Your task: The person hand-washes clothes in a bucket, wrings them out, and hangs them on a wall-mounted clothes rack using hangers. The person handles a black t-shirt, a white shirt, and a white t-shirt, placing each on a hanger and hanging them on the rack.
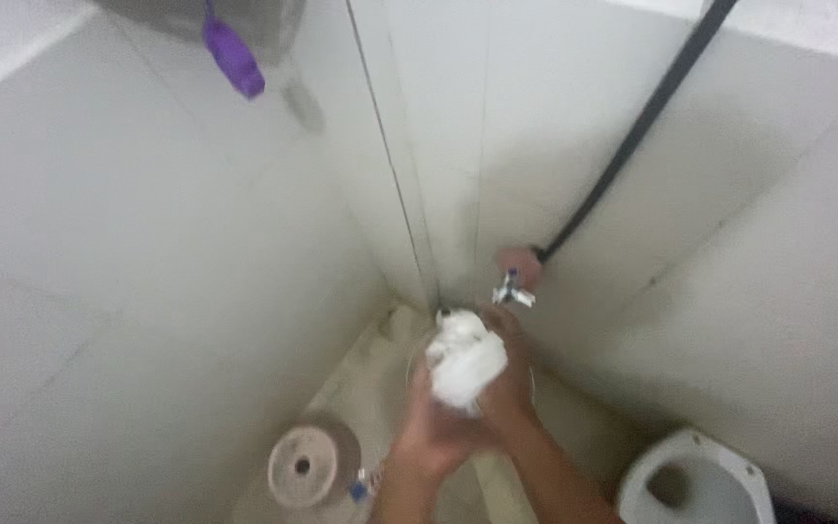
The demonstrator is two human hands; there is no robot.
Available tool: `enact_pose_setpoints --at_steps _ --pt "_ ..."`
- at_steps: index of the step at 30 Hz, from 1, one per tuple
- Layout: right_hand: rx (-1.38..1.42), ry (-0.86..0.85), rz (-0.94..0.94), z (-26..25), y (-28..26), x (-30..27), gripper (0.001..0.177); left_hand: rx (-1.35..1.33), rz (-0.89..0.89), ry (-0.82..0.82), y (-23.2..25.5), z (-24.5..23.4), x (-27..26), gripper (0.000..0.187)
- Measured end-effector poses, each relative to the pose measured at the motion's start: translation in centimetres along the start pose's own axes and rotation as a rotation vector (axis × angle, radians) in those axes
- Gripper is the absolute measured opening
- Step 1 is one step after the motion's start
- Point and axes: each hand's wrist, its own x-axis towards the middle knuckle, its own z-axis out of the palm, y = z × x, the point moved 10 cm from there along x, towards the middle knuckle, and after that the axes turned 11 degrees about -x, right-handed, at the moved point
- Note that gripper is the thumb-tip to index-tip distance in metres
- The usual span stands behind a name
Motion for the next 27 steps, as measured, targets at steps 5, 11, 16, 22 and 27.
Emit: enact_pose_setpoints --at_steps 5,11,16,22,27 --pt "-0.053 0.031 0.079 0.0 1.2 -2.5 0.053 -0.547 -0.267 0.159 -4.1 1.0 6.7 0.089" --pt "-0.202 -0.19 0.03 -2.1 0.9 -5.1 0.061 -0.304 -0.133 0.088 -3.8 -0.9 7.1 0.083" --pt "-0.361 -0.31 -0.122 -3.1 -1.2 -7.7 0.072 -0.161 -0.098 0.085 -3.7 -0.5 5.8 0.078" --pt "-0.365 -0.085 -0.024 -2.6 3.7 -3.0 0.066 0.107 -0.053 0.018 -6.2 0.6 5.9 0.072" --pt "-0.339 -0.114 0.149 -4.1 8.4 -2.4 0.062 0.258 -0.001 0.037 -6.1 -0.2 5.0 0.067"
